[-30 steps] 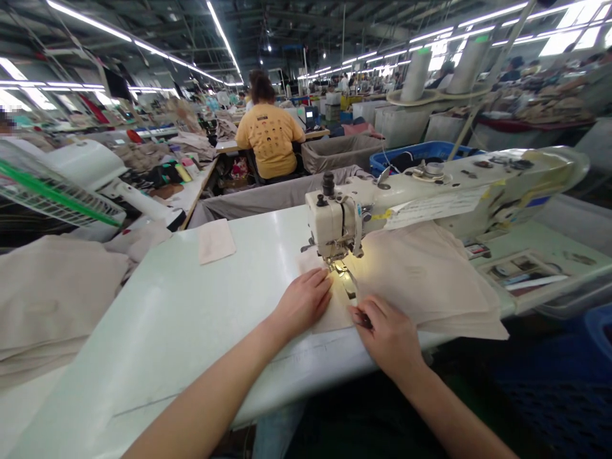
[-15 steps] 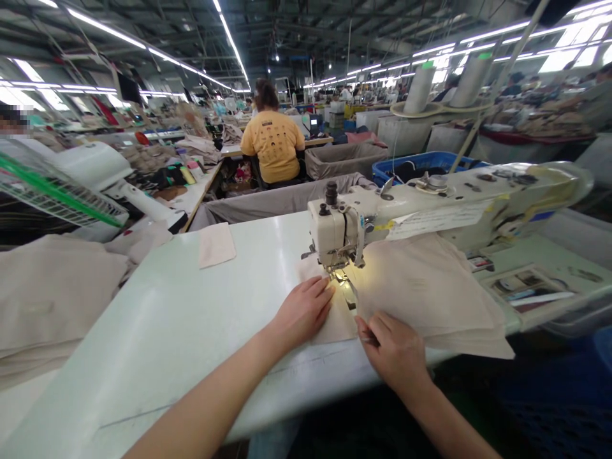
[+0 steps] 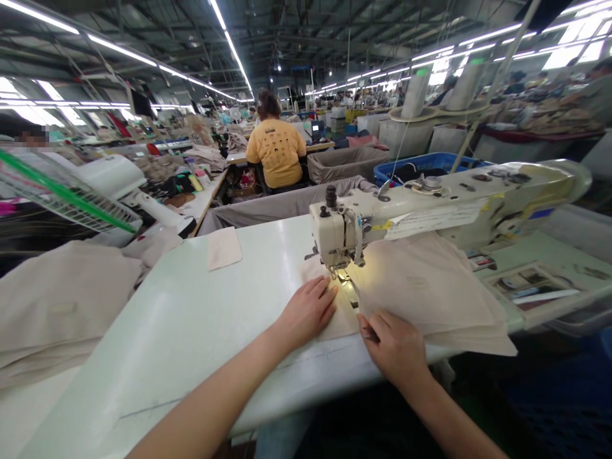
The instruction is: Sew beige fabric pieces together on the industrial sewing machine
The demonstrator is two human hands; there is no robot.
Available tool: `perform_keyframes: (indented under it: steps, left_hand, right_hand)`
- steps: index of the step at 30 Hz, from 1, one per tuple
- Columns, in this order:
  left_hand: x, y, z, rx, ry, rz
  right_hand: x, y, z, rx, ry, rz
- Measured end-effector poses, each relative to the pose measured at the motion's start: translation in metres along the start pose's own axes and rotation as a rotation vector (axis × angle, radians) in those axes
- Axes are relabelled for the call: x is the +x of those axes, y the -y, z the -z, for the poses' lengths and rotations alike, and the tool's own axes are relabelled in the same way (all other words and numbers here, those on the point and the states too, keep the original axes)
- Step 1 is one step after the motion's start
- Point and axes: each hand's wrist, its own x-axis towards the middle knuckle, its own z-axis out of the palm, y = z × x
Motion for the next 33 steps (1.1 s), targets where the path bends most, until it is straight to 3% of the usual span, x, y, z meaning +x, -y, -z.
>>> perform_keyframes:
  steps: [7, 13, 16, 18, 22, 25, 29, 33]
  left_hand:
    - [-0.028, -0.002, 0.020, 0.034, 0.102, 0.043]
    - [-0.041, -0.043, 0.054, 0.002, 0.226, 0.103]
    - [-0.041, -0.050, 0.054, 0.004, 0.341, 0.114]
    - [-0.038, -0.039, 0.045, 0.078, 0.315, 0.171]
    - [-0.029, 0.007, 0.017, 0.210, 0.036, 0.327]
    - [-0.026, 0.033, -0.001, 0.190, -0.026, 0.377]
    - [-0.029, 0.042, -0.009, 0.161, -0.022, 0.367]
    - [-0.029, 0.037, -0.005, 0.153, -0.006, 0.371]
  right_hand:
    - [-0.001, -0.002, 0.003, 0.005, 0.008, 0.017]
    - [0.001, -0.001, 0.005, 0.024, -0.018, 0.027]
    - [0.000, -0.002, 0.004, 0.022, -0.007, 0.027]
    - [0.000, -0.002, 0.003, 0.018, 0.004, 0.023]
    - [0.000, 0.000, 0.002, 0.039, 0.021, -0.006]
    - [0.002, -0.002, 0.009, 0.147, 0.081, -0.026]
    - [0.006, -0.023, 0.035, 0.262, 0.128, -0.095]
    - [0.009, -0.055, 0.056, 0.118, 0.234, -0.152]
